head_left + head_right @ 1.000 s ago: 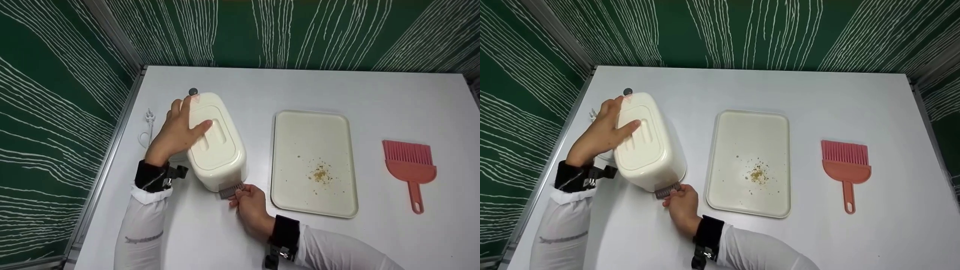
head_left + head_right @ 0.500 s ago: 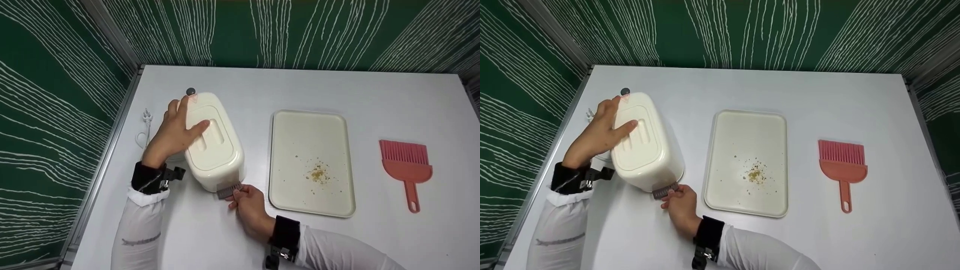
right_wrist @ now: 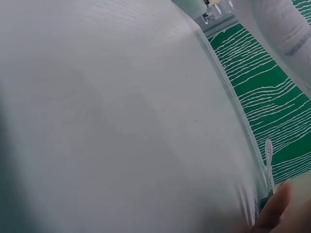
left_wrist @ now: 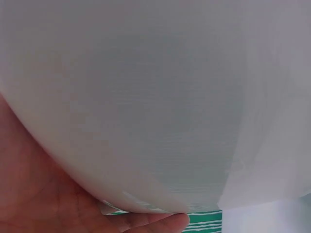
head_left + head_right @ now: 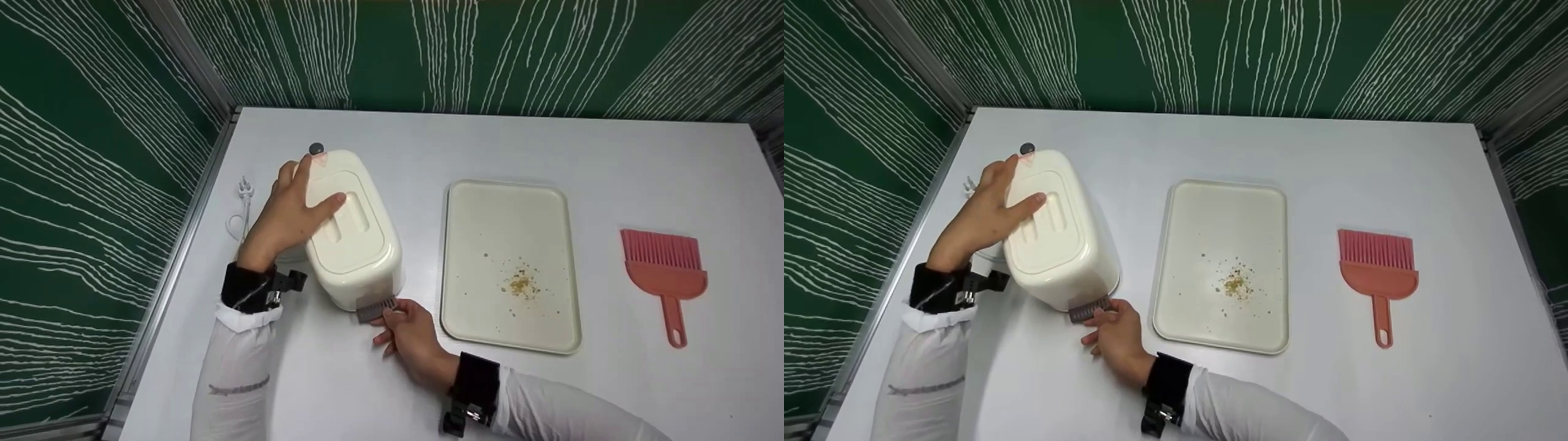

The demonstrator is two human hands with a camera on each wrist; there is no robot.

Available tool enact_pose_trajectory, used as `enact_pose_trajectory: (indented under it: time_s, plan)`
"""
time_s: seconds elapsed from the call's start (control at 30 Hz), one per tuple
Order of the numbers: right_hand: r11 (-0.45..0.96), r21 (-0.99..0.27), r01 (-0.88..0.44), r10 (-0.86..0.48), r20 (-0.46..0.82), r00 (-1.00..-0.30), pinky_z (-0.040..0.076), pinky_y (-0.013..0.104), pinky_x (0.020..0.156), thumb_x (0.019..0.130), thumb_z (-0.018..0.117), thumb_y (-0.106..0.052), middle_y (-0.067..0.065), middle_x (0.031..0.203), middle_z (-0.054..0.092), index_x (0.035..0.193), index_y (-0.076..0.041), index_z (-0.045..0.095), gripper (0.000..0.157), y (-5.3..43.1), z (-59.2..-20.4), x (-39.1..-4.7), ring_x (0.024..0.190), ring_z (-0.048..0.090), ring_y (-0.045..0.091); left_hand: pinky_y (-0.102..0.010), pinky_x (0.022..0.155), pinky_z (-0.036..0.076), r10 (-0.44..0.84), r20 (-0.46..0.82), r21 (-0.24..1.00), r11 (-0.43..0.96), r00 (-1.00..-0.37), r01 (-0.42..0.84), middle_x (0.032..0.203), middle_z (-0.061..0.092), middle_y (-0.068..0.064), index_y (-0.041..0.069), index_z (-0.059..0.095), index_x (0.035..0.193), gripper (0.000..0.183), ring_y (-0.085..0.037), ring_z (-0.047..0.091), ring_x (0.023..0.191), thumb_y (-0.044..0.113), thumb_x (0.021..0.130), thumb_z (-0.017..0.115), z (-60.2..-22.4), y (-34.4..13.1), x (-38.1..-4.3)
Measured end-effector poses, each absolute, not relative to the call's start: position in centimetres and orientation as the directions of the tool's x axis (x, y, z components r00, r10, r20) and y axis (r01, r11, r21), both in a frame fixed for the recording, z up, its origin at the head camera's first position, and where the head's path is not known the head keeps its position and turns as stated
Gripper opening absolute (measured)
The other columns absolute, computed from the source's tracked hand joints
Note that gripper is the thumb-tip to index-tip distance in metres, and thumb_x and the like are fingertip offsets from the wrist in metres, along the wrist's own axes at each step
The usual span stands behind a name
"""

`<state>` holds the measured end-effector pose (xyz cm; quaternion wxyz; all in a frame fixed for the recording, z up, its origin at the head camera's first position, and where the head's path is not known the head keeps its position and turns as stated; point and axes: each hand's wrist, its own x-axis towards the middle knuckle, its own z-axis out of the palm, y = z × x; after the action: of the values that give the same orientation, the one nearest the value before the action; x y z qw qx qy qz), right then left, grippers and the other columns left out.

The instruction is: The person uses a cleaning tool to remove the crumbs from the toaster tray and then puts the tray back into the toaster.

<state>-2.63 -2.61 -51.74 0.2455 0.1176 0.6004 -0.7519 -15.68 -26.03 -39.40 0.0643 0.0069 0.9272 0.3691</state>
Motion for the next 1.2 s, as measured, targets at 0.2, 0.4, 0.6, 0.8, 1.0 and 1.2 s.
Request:
enact_pose_trajectory:
  time_s: [0.2, 0.4, 0.6, 0.8, 1.0, 1.2]
  plan:
    - [-0.184, -0.823, 0.538, -0.237, -0.494, -0.837, 0.051, 0.024, 0.047, 0.107, 0.049, -0.002, 0.019, 0.099, 0.075, 0.13, 0.013, 0.045, 0.027, -2.46, -51.87, -2.76, 0.062, 0.068, 0.012, -0.051, 0.118, 0.034, 0.056, -0.099, 0.69, 0.723, -0.994, -0.028, 0.168, 0.017, -0.019, 0.012, 0.013, 0.169, 0.102, -0.035, 0.026, 0.15, 0.064, 0.096, 0.062, -39.54, -25.96, -15.58]
    - [-0.186, -0.815, 0.548, -0.216, -0.51, -0.832, 0.048, 0.022, 0.048, 0.106, 0.051, 0.0, 0.015, 0.092, 0.075, 0.126, 0.012, 0.047, 0.023, -2.54, -51.74, -3.03, 0.06, 0.065, 0.01, -0.053, 0.118, 0.034, 0.06, -0.108, 0.683, 0.73, -0.992, -0.03, 0.168, 0.015, -0.019, 0.012, 0.011, 0.169, 0.102, -0.037, 0.025, 0.151, 0.065, 0.097, 0.061, -39.44, -25.91, -15.68]
    - [-0.17, -0.827, 0.536, -0.184, -0.507, -0.842, 0.043, 0.021, 0.047, 0.104, 0.052, 0.001, 0.012, 0.087, 0.075, 0.124, 0.012, 0.049, 0.022, -2.73, -51.42, -2.93, 0.057, 0.058, 0.008, -0.053, 0.118, 0.034, 0.066, -0.12, 0.678, 0.734, -0.991, -0.033, 0.168, 0.015, -0.019, 0.012, 0.012, 0.169, 0.101, -0.037, 0.025, 0.15, 0.064, 0.097, 0.061, -39.26, -25.76, -15.64]
    - [-0.144, -0.844, 0.517, -0.153, -0.497, -0.854, 0.039, 0.019, 0.049, 0.104, 0.053, 0.001, 0.013, 0.086, 0.076, 0.115, 0.009, 0.053, 0.014, -2.92, -51.76, -2.9, 0.055, 0.057, 0.009, -0.053, 0.118, 0.034, 0.056, -0.157, 0.651, 0.756, -0.986, -0.06, 0.169, 0.013, -0.021, 0.013, 0.011, 0.169, 0.102, -0.038, 0.025, 0.151, 0.066, 0.097, 0.06, -38.93, -25.56, -15.84]
    - [-0.15, -0.843, 0.517, -0.149, -0.498, -0.855, 0.04, 0.019, 0.047, 0.104, 0.052, 0.001, 0.015, 0.087, 0.077, 0.118, 0.01, 0.052, 0.016, -2.92, -51.85, -2.55, 0.054, 0.058, 0.009, -0.052, 0.118, 0.034, 0.057, -0.155, 0.646, 0.761, -0.986, -0.058, 0.168, 0.015, -0.021, 0.013, 0.011, 0.169, 0.102, -0.038, 0.027, 0.15, 0.066, 0.097, 0.06, -38.87, -25.56, -15.82]
    - [-0.156, -0.837, 0.525, -0.124, -0.511, -0.851, 0.039, 0.018, 0.048, 0.105, 0.053, 0.0, 0.013, 0.085, 0.077, 0.117, 0.01, 0.054, 0.016, -3.16, -51.44, -2.53, 0.054, 0.058, 0.008, -0.052, 0.117, 0.036, 0.053, -0.149, 0.647, 0.761, -0.987, -0.057, 0.167, 0.016, -0.021, 0.012, 0.011, 0.169, 0.103, -0.038, 0.028, 0.149, 0.066, 0.096, 0.061, -38.87, -25.63, -15.82]
